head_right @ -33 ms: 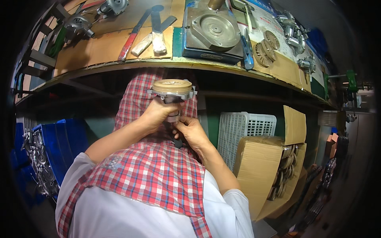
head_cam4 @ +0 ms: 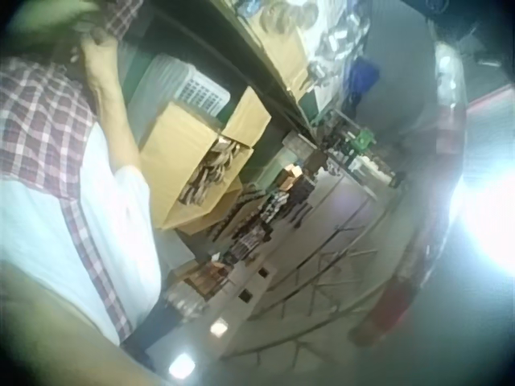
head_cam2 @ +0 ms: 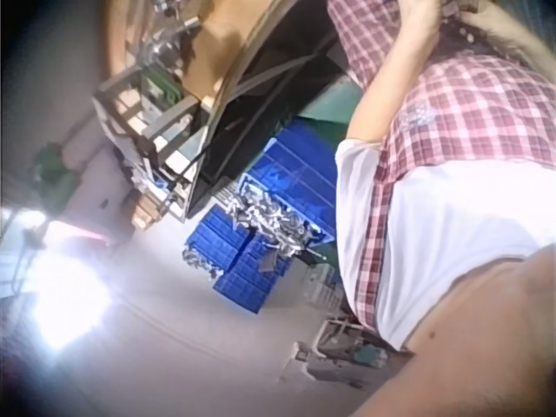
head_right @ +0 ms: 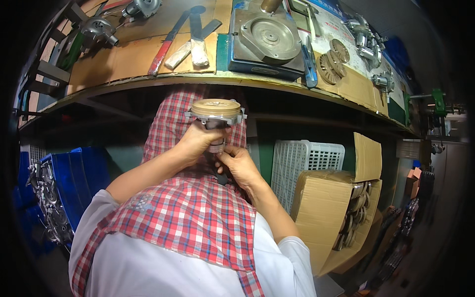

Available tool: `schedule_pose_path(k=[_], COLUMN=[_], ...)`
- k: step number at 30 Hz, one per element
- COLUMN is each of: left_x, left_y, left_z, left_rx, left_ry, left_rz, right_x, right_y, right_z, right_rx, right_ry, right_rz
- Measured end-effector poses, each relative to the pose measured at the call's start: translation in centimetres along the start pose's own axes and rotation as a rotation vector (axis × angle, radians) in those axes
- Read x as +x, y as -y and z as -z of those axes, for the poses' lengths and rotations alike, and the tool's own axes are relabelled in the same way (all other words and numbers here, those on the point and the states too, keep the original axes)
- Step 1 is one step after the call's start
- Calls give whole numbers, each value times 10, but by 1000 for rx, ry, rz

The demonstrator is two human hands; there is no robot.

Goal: The person assembles small metal parts at a workbench. They repeatedly pick up a metal housing, place a circular disc into it, and use a hammer to tap the disc into place. The person then wipes the assembled unit with a cloth and places it into a blue bin before repeating the process with another unit.

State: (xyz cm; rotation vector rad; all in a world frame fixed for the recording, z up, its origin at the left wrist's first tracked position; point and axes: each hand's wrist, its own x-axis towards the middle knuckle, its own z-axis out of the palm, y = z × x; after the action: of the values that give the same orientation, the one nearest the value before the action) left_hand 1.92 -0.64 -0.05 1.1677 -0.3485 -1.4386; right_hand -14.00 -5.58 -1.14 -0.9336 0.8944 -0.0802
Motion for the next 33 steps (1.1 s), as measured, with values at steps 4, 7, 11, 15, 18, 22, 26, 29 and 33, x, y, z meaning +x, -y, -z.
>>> schedule_pose_path(k=[4, 7, 11, 15, 18, 22, 26, 29, 33], left_x=[5, 4, 7, 6, 7, 9, 7, 9, 11], left_y=[7, 8, 11, 13, 12, 14, 12, 15, 16], left_z=[8, 11, 12, 12, 16, 17, 13, 14, 14], left_rx=[-98, -200, -229, -253, -204, -207, -194, -202, -197], left_ry=[61, 120, 135, 113, 127, 159, 97, 107, 81], left_rz=[18, 79, 56, 33, 67, 51, -11, -17, -16], right_x=[3, 3, 5, 6, 9, 6, 0, -4, -2], right_y=[-16, -13, -16, -17, -22, -20, -15, -11, -11], right_z=[5, 3, 0, -7, -5, -9, 2, 7, 7], right_rx=[76, 87, 98, 119, 107, 57, -91, -161, -227], right_ry=[15, 11, -3, -21, -38, -48, -55, -67, -43], right_rz=[19, 2, 38, 83, 88, 105, 149, 145, 123])
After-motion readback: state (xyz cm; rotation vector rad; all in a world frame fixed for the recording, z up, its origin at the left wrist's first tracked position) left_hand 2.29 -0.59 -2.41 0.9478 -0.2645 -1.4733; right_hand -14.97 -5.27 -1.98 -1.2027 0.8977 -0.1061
